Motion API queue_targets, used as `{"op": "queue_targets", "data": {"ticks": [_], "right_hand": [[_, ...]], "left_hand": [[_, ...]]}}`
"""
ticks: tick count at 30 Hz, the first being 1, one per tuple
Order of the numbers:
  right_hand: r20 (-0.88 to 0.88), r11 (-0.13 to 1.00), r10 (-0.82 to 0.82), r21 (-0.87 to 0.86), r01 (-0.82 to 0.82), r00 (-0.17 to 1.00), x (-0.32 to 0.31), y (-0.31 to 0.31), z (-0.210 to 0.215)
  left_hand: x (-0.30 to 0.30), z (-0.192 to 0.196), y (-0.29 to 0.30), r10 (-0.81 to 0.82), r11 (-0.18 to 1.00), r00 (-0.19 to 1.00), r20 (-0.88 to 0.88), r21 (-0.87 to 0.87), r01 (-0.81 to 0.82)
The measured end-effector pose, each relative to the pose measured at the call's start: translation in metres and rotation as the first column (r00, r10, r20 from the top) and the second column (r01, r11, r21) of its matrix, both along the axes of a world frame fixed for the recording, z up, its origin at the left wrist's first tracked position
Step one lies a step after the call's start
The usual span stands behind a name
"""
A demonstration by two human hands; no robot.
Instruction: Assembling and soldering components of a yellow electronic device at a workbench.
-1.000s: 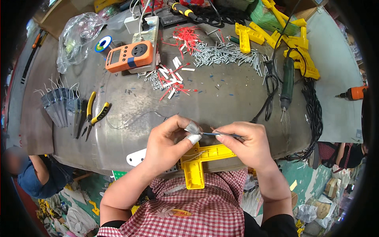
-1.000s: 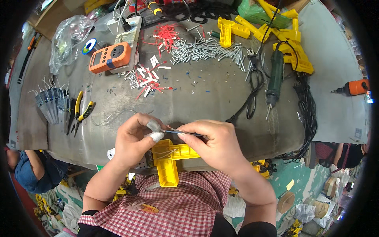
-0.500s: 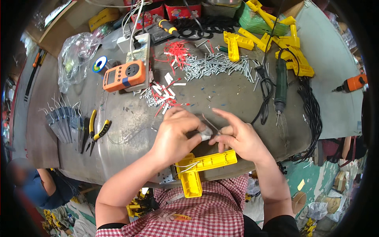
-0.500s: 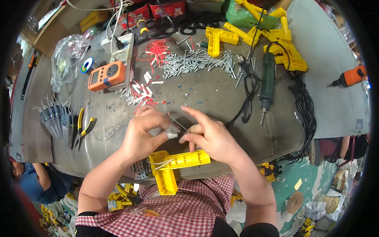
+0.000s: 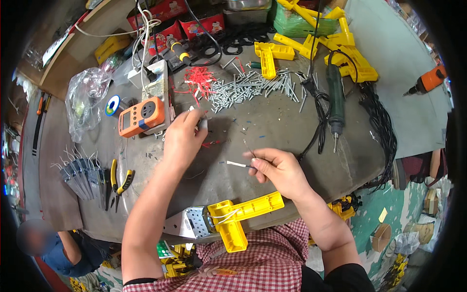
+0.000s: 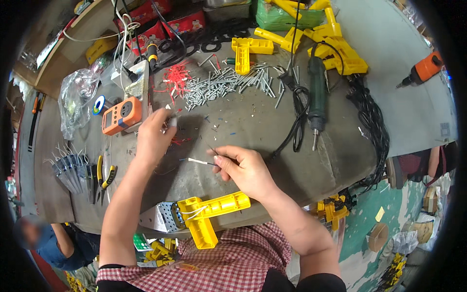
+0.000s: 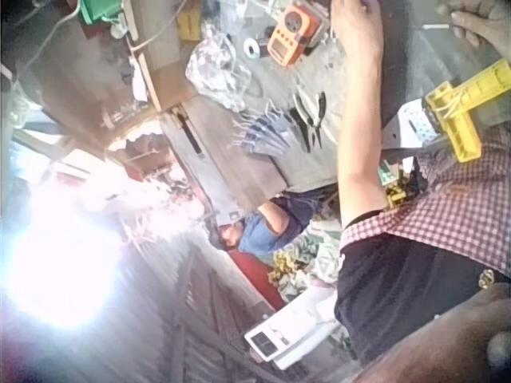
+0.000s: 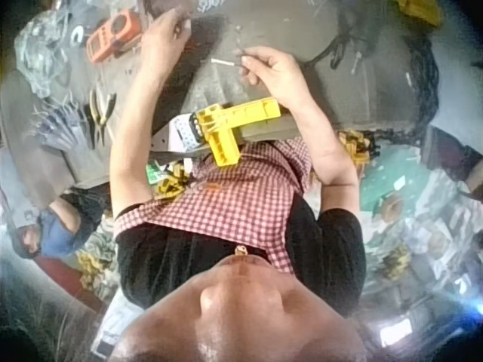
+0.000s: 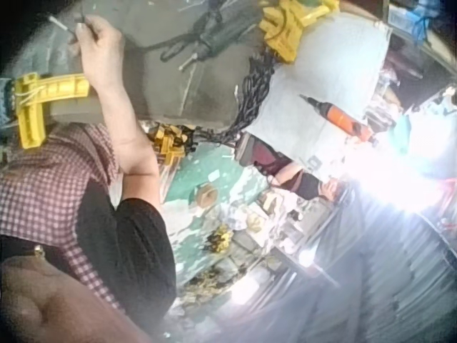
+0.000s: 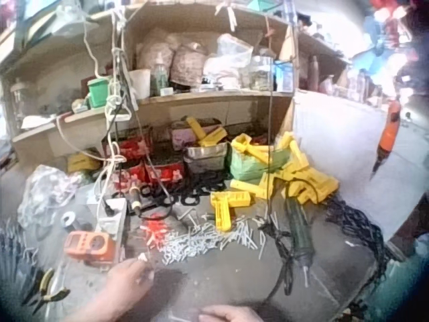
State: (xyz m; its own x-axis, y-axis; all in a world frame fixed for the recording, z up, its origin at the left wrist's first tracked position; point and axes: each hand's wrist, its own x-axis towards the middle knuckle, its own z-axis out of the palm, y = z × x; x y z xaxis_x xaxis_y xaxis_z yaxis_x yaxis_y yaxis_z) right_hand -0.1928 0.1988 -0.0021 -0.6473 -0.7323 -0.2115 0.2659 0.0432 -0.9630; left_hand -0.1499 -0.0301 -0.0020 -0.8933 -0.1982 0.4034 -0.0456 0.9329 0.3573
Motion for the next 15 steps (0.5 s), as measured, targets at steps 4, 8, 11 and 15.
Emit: {"op": "queue_targets", "data": {"ticks": [4,8,11,15], "right_hand": [[0.072,0.994,-0.086,-0.065,0.091,0.994,0.005,0.001,0.007],[0.078,0.995,-0.078,-0.061,0.083,0.994,0.008,0.005,0.014],[0.151,0.997,-0.038,-0.067,0.049,0.988,0.013,0.008,0.022],[-0.121,0.998,-0.005,-0.059,-0.002,0.993,0.015,0.014,0.017]], "left_hand": [[0.045,0.023,0.046,-0.053,0.891,0.999,0.007,0.452,0.044],[0.061,0.029,0.064,-0.183,0.866,0.972,-0.146,0.444,0.229],[0.063,0.038,0.071,-0.392,0.888,0.88,-0.266,0.139,0.438],[0.072,0.04,0.076,-0.203,0.049,0.976,-0.08,0.995,0.092]]}}
